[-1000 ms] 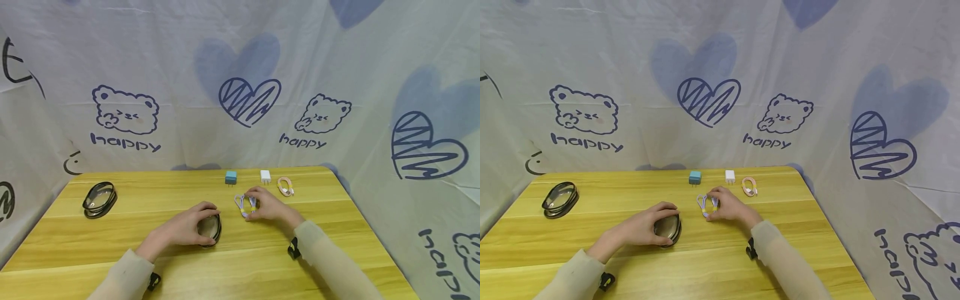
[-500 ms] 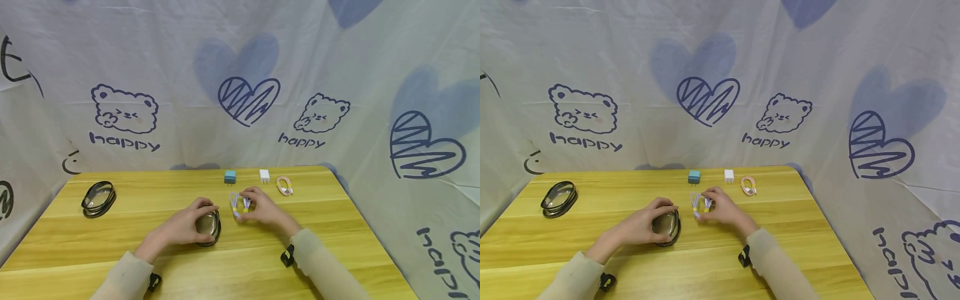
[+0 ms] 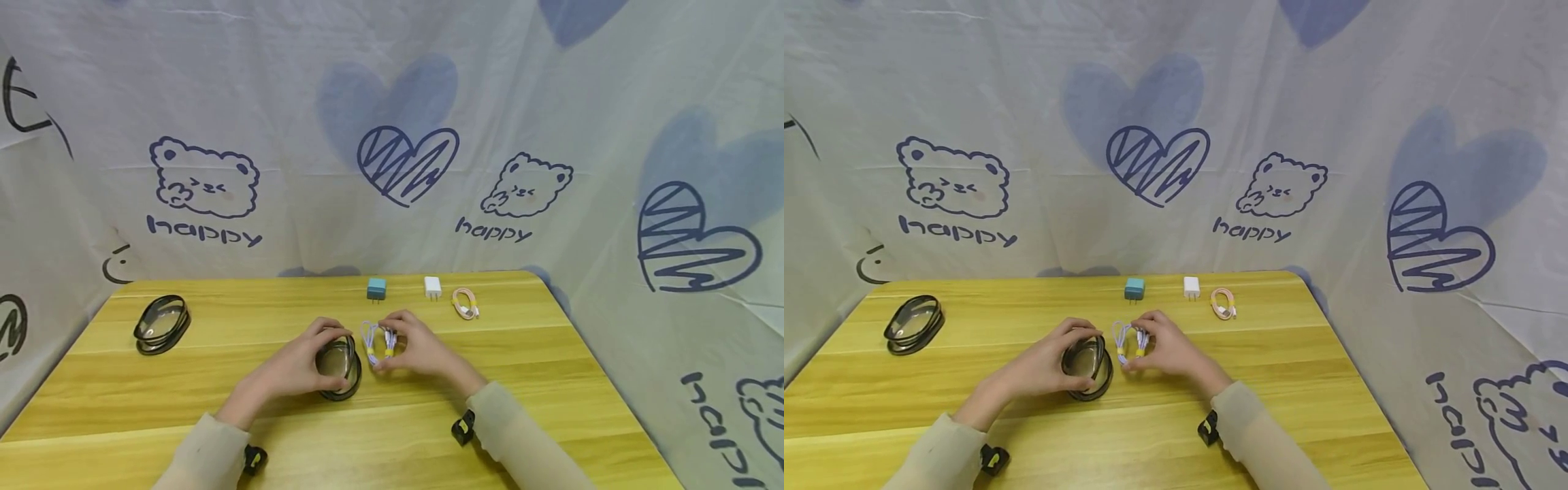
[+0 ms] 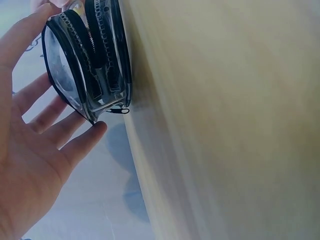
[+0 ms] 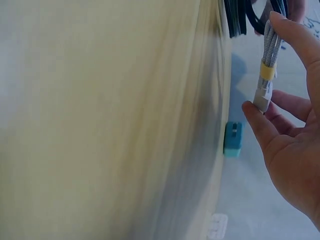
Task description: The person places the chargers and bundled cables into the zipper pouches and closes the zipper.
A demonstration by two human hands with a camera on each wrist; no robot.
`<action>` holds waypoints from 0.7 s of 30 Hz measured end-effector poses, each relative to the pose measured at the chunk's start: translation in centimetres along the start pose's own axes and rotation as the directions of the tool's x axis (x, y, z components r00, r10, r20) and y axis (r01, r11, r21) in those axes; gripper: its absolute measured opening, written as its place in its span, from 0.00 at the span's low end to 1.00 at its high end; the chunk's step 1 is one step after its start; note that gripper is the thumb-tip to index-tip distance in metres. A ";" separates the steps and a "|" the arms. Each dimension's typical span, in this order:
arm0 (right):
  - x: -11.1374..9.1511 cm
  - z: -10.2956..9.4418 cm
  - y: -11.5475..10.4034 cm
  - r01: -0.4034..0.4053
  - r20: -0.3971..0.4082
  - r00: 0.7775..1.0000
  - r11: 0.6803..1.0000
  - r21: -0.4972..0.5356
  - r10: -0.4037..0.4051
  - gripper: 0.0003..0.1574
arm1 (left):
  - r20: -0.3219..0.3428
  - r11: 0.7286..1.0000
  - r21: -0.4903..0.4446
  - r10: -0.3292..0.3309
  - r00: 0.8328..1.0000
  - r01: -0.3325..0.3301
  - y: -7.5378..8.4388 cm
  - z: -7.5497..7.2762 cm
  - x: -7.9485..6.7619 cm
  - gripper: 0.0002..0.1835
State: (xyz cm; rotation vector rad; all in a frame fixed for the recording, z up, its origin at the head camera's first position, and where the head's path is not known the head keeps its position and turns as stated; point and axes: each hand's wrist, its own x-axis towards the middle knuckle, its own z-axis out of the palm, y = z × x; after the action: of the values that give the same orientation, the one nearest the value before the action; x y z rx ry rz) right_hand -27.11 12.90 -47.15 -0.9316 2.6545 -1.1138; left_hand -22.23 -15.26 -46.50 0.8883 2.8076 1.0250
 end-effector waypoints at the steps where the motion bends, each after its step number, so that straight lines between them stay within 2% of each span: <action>1: 0.0 0.1 -0.2 0.005 0.010 1.000 1.000 0.000 -0.005 0.56 | -0.003 1.000 -0.010 -0.001 1.000 0.001 0.0 0.0 0.0 0.46; 14: 0.2 1.2 -1.7 0.029 0.141 0.990 0.993 -0.115 -0.013 0.54 | -0.051 0.999 -0.041 0.007 0.999 -0.009 -0.2 -0.1 -0.1 0.45; 21: 0.6 1.8 -2.5 0.069 0.155 0.987 0.987 -0.145 -0.046 0.53 | -0.057 0.998 -0.057 0.006 0.998 -0.009 -0.1 -0.2 -0.1 0.45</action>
State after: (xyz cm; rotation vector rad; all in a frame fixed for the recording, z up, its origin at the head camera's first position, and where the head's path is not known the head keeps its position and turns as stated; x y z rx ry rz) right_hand -25.77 10.12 -46.65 -1.0791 2.6301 -0.8262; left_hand -22.18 -15.46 -46.43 0.8784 2.8075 1.1432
